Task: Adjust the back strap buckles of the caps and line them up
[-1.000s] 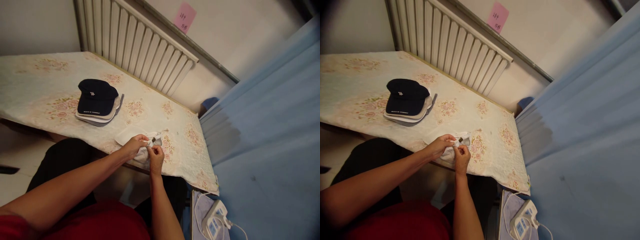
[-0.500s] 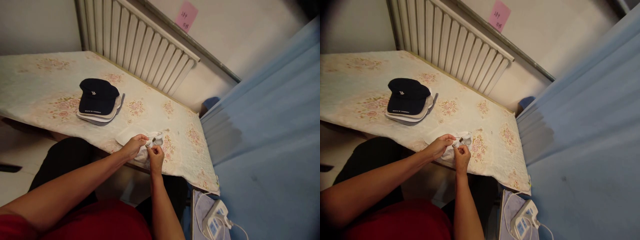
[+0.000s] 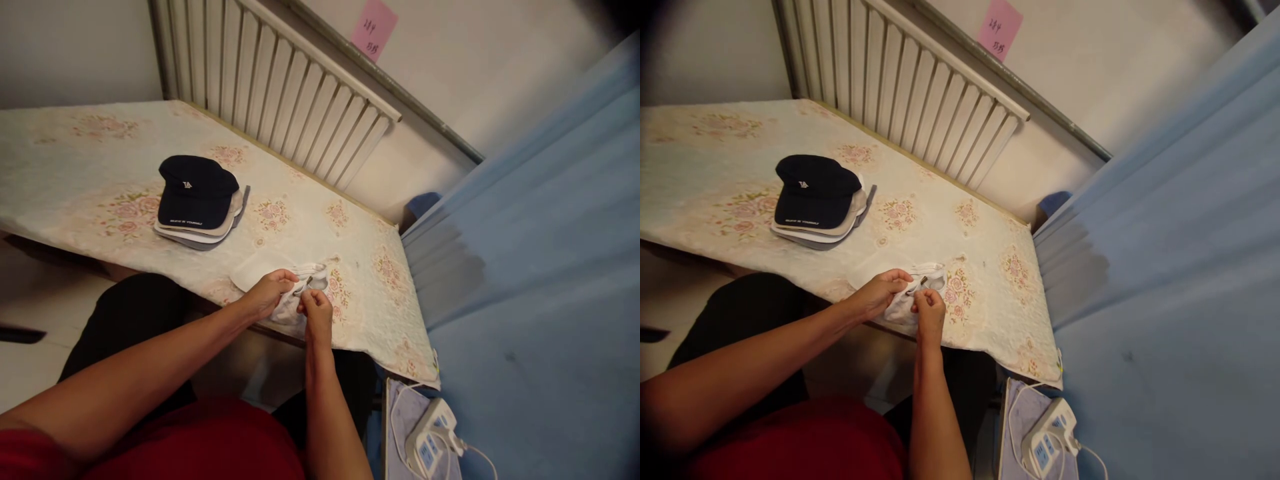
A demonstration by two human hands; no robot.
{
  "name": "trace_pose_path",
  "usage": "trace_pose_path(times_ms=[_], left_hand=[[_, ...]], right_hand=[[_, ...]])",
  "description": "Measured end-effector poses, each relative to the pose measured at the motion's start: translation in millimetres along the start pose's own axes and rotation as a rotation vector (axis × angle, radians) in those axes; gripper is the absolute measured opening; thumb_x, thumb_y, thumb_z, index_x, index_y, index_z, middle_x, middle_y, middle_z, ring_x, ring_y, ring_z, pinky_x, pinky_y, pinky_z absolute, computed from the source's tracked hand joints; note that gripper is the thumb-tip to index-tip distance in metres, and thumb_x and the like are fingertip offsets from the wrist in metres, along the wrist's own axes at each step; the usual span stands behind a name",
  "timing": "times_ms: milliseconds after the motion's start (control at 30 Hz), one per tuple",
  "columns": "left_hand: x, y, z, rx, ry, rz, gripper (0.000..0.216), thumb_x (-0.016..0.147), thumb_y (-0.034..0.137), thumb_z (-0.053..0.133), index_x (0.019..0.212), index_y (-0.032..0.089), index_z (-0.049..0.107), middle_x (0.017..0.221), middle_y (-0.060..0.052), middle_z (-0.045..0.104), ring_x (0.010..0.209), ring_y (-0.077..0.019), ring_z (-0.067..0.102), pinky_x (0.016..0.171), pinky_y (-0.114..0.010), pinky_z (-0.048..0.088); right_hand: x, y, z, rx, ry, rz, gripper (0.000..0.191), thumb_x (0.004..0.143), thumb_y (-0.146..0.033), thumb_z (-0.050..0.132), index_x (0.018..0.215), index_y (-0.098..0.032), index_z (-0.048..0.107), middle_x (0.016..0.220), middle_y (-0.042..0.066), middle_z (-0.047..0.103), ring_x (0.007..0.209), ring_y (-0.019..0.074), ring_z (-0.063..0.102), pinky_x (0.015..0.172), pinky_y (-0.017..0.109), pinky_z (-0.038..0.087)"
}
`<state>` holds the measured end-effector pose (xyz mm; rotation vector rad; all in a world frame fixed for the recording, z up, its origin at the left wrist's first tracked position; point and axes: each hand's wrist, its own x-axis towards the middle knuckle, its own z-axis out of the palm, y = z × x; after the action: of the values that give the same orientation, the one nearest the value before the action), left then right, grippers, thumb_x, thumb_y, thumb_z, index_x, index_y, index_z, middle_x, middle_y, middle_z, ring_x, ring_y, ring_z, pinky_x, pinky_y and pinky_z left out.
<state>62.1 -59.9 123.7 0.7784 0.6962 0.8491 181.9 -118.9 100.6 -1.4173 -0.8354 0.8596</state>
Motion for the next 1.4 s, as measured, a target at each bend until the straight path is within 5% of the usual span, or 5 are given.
trace_pose_path(times_ms=[500,667,800,1167,1400], left_hand=[[0.2,-6.6,-5.4,0.284,0.036,0.041,0.013,0.063,0.022,0.061,0.075,0.017,0.060,0.058,0.003,0.051,0.051,-0.0104,0.043,0.052,-0.024,0.031],[-4.0,-9.3,-11.5,0.772,0.203,0.420,0.006,0.070,0.021,0.056,0.065,0.019,0.059,0.072,-0.001,0.054,0.072,-0.0172,0.050,0.069,-0.029,0.037],[-15.0,-18.7,-17.4,0.938,0.153,0.559,0.006,0.076,0.022,0.053,0.071,0.021,0.057,0.073,-0.001,0.051,0.072,-0.0182,0.050,0.069,-0.030,0.037],[-12.1,-30.2,-12.9,0.958,0.131,0.318,0.012,0.064,0.017,0.057,0.061,0.021,0.046,0.060,0.003,0.047,0.061,-0.0159,0.044,0.060,-0.028,0.029],[-9.9,-28.0,-15.2,0.789,-0.016,0.097,0.015,0.064,0.023,0.051,0.078,0.019,0.054,0.063,0.005,0.048,0.059,-0.0129,0.045,0.058,-0.024,0.033]], right_hand=[[2.7,8.4,1.2,-0.060,-0.009,0.027,0.021,0.062,-0.034,0.069,0.060,-0.019,0.053,0.041,-0.009,0.046,0.041,0.0080,0.040,0.043,0.022,0.028],[-0.9,4.5,1.6,-0.059,-0.030,0.038,0.020,0.062,-0.032,0.068,0.059,-0.020,0.053,0.041,-0.009,0.047,0.042,0.0088,0.041,0.046,0.022,0.031],[-3.3,4.6,2.4,-0.046,-0.027,0.041,0.018,0.063,-0.031,0.067,0.060,-0.020,0.052,0.041,-0.009,0.047,0.042,0.0086,0.041,0.046,0.022,0.030],[-6.8,16.0,-4.7,-0.023,-0.046,0.062,0.014,0.067,-0.031,0.063,0.063,-0.020,0.055,0.043,-0.009,0.049,0.042,0.0087,0.041,0.048,0.022,0.031],[-11.5,16.2,-10.4,0.012,-0.061,0.069,0.015,0.069,-0.033,0.063,0.067,-0.020,0.057,0.043,-0.009,0.051,0.043,0.0087,0.043,0.049,0.021,0.032]])
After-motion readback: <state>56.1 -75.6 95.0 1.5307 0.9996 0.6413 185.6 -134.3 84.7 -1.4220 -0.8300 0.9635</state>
